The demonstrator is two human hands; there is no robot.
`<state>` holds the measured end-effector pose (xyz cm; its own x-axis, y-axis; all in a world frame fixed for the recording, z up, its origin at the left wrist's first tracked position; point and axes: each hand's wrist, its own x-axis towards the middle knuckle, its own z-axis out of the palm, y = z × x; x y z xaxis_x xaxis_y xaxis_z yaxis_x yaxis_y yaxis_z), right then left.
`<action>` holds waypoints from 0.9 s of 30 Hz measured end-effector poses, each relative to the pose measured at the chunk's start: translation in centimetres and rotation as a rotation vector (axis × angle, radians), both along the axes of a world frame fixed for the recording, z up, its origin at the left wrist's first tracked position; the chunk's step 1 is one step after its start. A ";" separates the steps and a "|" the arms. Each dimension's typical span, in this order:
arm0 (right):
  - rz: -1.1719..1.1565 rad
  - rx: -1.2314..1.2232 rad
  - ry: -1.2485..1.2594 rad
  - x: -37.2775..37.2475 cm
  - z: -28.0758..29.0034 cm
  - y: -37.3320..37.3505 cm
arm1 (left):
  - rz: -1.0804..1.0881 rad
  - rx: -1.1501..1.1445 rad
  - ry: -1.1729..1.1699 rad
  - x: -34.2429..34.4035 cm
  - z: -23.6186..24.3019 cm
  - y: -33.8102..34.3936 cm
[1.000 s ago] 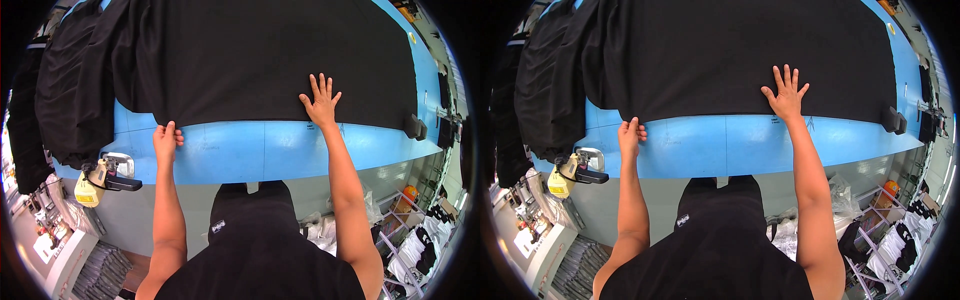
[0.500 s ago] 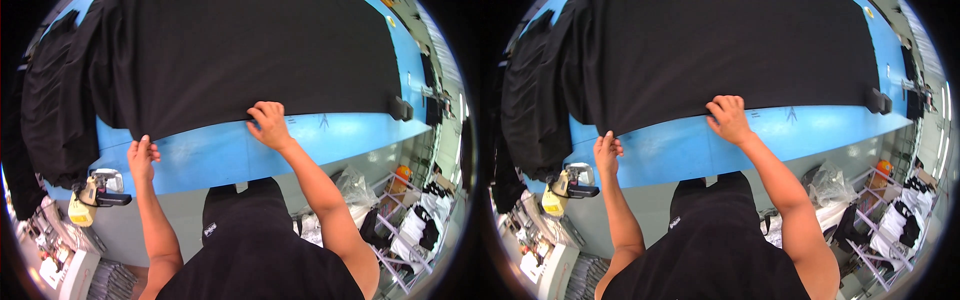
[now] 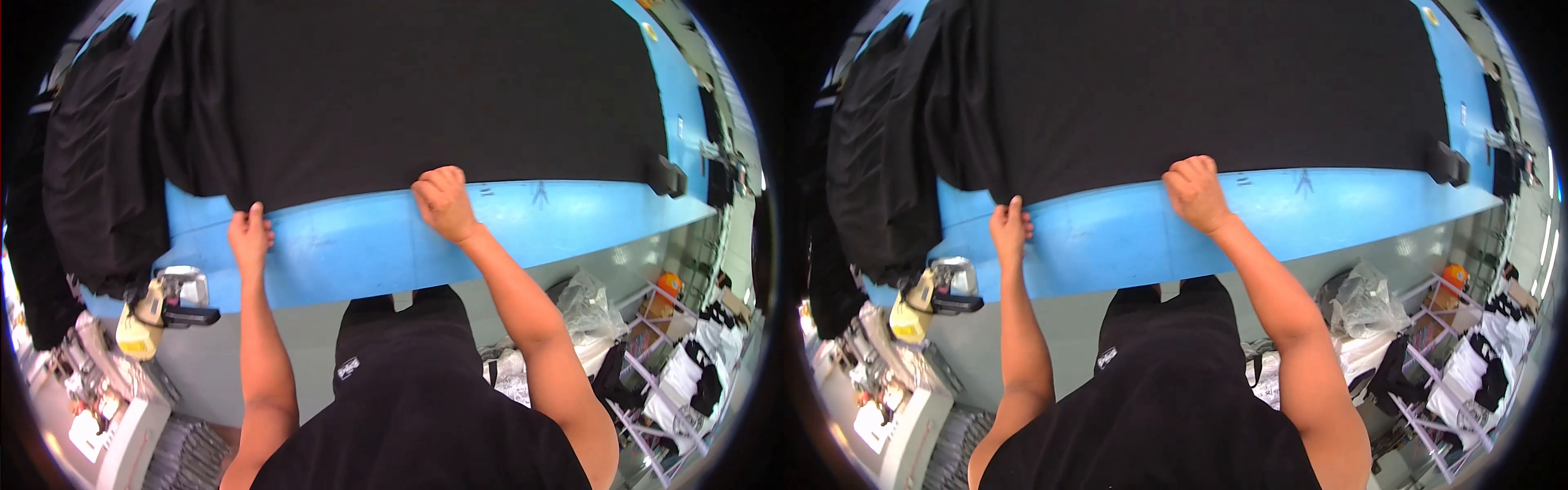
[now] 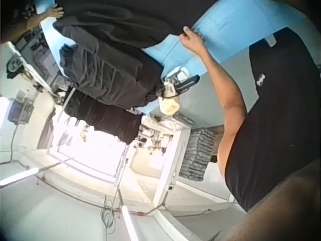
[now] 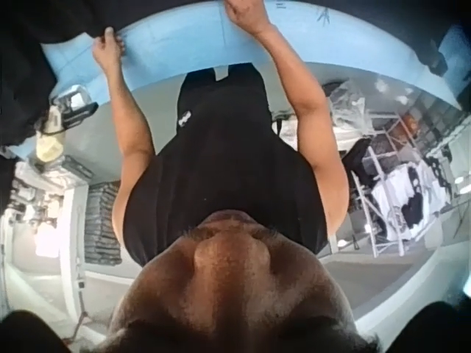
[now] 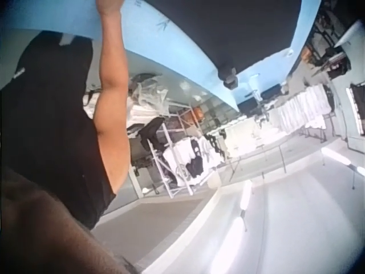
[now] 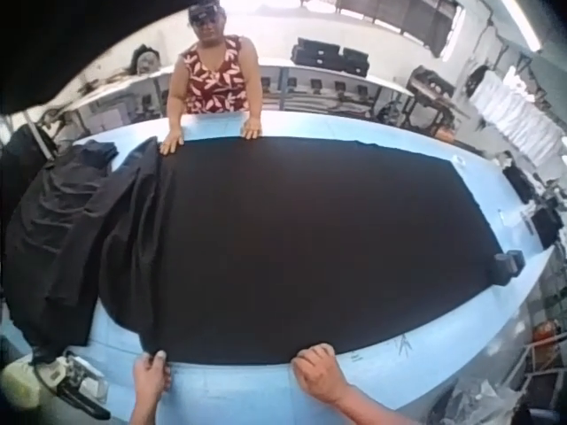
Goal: Laying out and cutting black fabric on a production table using an electric cutter and weights.
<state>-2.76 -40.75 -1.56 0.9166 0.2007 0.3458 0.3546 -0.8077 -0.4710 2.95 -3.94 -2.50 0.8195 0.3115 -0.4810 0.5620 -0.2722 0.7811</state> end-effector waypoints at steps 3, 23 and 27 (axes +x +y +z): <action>0.012 -0.011 0.025 0.1 0.6 -0.4 | -0.003 0.023 -0.013 0.1 0.4 -1.0; -0.094 -0.317 0.287 7.1 0.2 8.2 | -0.253 0.584 -0.143 -0.4 1.0 -0.7; -0.047 -0.389 0.298 5.5 -1.3 8.0 | -0.333 0.651 -0.016 1.4 4.2 -2.2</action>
<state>2.78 -32.70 -2.90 0.9754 0.2192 -0.0251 0.2095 -0.9557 -0.2068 4.33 -6.15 1.70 0.9261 0.2637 -0.2699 0.3584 -0.8387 0.4101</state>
